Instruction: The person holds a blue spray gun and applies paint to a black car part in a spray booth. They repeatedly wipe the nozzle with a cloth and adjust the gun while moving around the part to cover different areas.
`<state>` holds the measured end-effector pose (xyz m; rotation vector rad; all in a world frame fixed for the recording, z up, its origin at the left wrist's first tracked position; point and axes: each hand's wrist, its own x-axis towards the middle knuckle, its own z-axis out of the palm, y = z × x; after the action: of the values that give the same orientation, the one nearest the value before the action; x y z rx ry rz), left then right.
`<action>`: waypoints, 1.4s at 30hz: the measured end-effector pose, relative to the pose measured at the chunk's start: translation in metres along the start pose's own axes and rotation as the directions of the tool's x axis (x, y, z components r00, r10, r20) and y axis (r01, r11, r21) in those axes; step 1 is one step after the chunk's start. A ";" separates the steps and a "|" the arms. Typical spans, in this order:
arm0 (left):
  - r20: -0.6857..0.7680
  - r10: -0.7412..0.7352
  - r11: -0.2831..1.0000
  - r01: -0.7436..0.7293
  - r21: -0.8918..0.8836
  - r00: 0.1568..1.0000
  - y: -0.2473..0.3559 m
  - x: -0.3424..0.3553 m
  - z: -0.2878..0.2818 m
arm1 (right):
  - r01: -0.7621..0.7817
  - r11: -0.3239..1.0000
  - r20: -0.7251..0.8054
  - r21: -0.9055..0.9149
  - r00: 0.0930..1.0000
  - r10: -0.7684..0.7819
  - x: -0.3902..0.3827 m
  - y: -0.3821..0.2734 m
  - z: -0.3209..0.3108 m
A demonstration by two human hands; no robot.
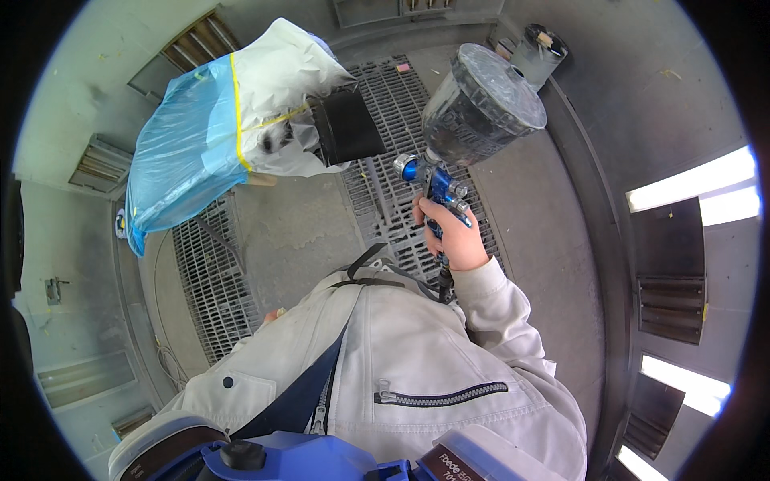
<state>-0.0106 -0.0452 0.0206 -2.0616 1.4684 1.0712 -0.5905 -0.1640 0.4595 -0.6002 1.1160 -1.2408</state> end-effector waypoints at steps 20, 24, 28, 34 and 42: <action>0.071 0.005 0.989 -0.016 0.145 0.997 0.013 -0.004 -0.012 | -0.009 1.000 0.000 -0.008 1.000 0.009 0.001 -0.001 0.004; 0.088 0.016 0.984 -0.031 0.177 0.996 0.013 -0.002 -0.011 | -0.012 1.000 0.003 -0.008 1.000 0.012 0.002 0.001 0.003; 0.076 -0.015 0.993 0.006 0.119 0.997 0.010 0.000 -0.007 | 0.004 1.000 0.017 0.012 1.000 -0.004 0.002 0.002 0.001; 0.031 -0.010 0.999 0.009 0.035 0.999 0.009 -0.004 -0.006 | 0.015 1.000 0.023 -0.001 1.000 -0.015 0.001 0.000 -0.001; -0.025 -0.002 0.999 0.001 -0.037 1.000 0.024 -0.024 -0.022 | 0.015 1.000 -0.020 -0.004 1.000 -0.015 -0.004 -0.001 -0.002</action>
<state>-0.0284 -0.0544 0.0557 -2.1080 1.4692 1.0832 -0.5921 -0.1600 0.4609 -0.6012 1.1322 -1.2600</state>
